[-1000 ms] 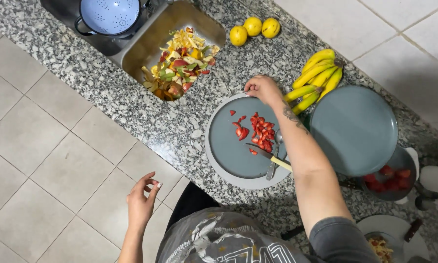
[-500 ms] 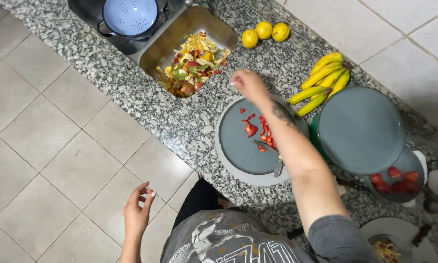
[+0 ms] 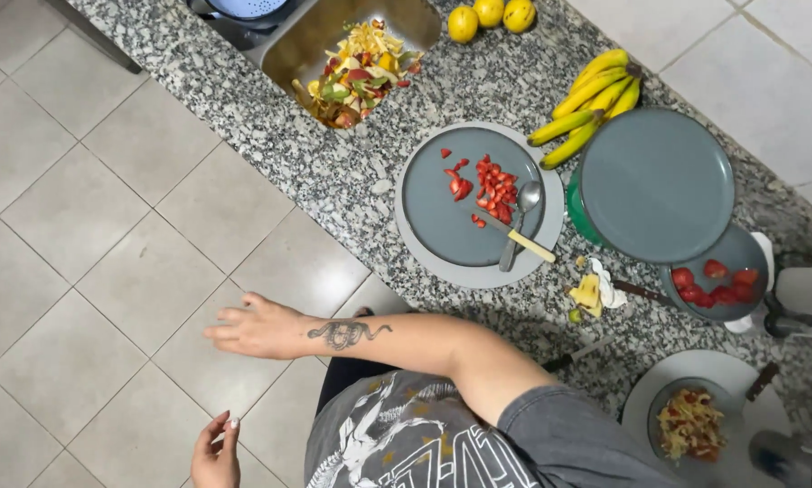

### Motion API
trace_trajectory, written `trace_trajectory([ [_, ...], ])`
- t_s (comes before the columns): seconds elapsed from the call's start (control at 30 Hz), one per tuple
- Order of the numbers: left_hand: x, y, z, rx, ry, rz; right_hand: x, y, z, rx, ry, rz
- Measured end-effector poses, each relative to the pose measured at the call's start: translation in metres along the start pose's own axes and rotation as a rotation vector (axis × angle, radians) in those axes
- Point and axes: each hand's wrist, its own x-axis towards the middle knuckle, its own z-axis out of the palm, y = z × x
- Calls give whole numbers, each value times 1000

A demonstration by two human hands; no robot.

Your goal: The person cuts strawberries into small pieces on a gray plate using a knife. They occasionally pick up a strawberry, remove the green top, and continue cutting. A fork is used to mix the strawberries with a yellow mixture on another plate.

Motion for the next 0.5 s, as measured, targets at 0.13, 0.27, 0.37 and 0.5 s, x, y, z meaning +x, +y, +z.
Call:
trace_trajectory([
  [0.13, 20, 9, 4, 41, -37, 82, -30, 17, -14, 187, -40, 46],
  [0.27, 32, 42, 1, 3, -130, 222, -94, 14, -24, 322, -199, 259],
  [0.37, 30, 79, -8, 32, -211, 232, -164, -3, -40, 480, -255, 522],
  [0.5, 39, 100, -6, 158, -340, 270, -254, -53, -97, 794, -433, 1200],
])
